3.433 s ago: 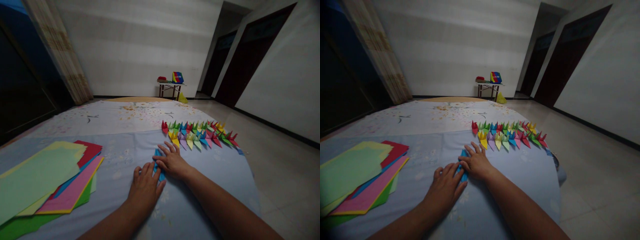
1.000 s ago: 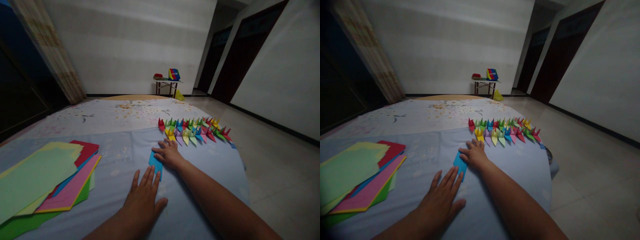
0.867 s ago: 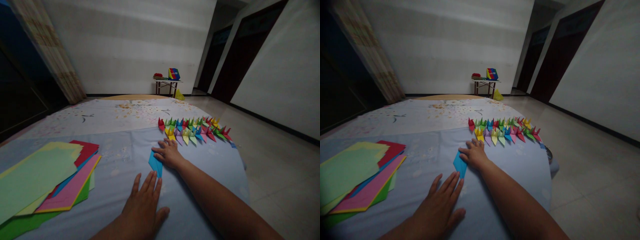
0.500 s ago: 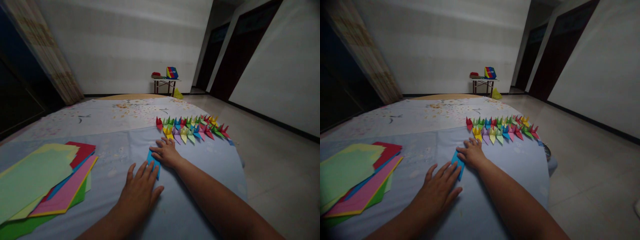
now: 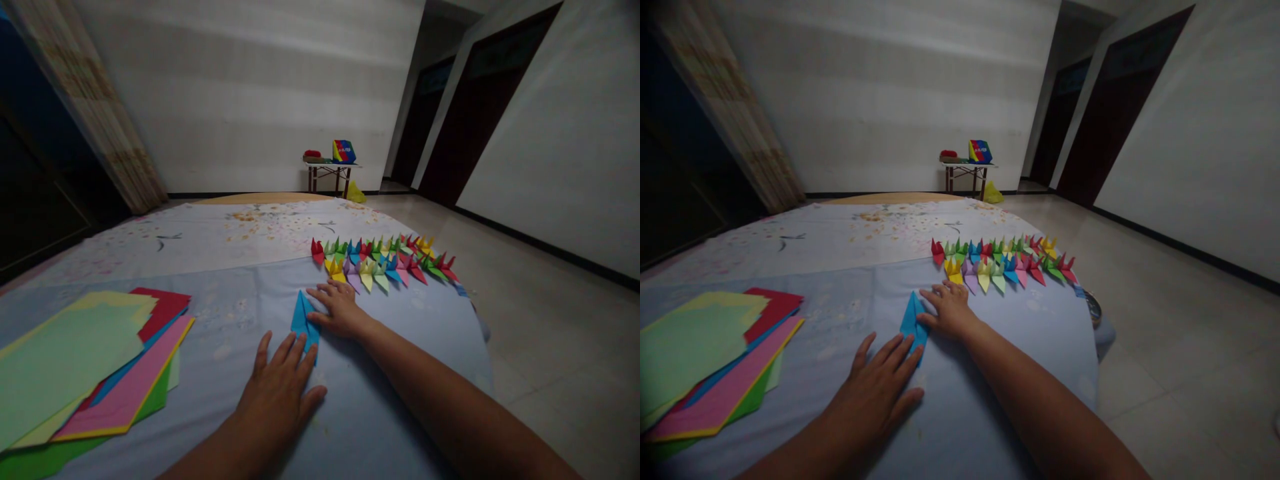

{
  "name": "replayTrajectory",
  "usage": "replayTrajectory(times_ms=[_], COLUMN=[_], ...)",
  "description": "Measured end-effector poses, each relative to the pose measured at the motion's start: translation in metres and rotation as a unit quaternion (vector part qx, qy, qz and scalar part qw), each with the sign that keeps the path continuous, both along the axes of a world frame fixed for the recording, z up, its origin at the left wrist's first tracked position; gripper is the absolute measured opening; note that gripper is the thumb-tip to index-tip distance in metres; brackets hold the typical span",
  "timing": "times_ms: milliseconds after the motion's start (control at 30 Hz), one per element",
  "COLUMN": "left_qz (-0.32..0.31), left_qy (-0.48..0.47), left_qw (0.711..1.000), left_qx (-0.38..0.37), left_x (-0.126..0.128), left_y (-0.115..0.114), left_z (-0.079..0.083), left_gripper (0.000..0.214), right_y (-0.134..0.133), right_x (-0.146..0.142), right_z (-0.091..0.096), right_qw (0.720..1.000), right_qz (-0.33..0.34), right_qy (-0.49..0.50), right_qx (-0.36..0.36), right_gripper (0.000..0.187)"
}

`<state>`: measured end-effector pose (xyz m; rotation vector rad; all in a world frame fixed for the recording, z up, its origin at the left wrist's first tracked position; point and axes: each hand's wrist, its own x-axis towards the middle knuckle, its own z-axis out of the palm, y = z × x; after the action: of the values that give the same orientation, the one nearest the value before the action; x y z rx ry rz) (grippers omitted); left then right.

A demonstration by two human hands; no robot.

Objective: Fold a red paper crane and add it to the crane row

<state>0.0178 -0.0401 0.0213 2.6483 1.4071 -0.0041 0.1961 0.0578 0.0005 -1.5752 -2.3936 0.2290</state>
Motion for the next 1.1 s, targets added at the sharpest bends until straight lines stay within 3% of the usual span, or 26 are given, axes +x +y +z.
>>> replayTrajectory(times_ms=[200,400,633,800,1100], left_qz=[-0.007,-0.045,-0.048,-0.041,-0.036], left_qy=[-0.03,-0.077,-0.092,-0.079,-0.075], left_qw=[0.999,0.995,0.993,0.995,0.996], left_qx=[0.011,0.048,0.056,0.043,0.04], left_x=[-0.003,-0.01,-0.011,-0.01,-0.007], left_y=[0.004,0.013,0.018,0.018,0.014], left_z=[-0.005,-0.01,-0.015,-0.017,-0.009], left_gripper=[0.056,0.049,0.045,0.047,0.046], right_y=[-0.001,-0.002,-0.003,-0.004,-0.003], right_x=[-0.001,0.0,0.0,0.003,0.005], right_z=[-0.008,-0.004,0.003,0.002,0.003], right_qw=[1.0,0.999,0.994,0.994,0.996], right_qz=[0.006,0.022,0.048,0.07,0.054], right_qy=[-0.025,-0.037,-0.051,-0.052,-0.066], right_qx=[-0.013,0.034,0.086,0.061,-0.009], right_gripper=[0.062,0.063,0.063,0.041,0.043])
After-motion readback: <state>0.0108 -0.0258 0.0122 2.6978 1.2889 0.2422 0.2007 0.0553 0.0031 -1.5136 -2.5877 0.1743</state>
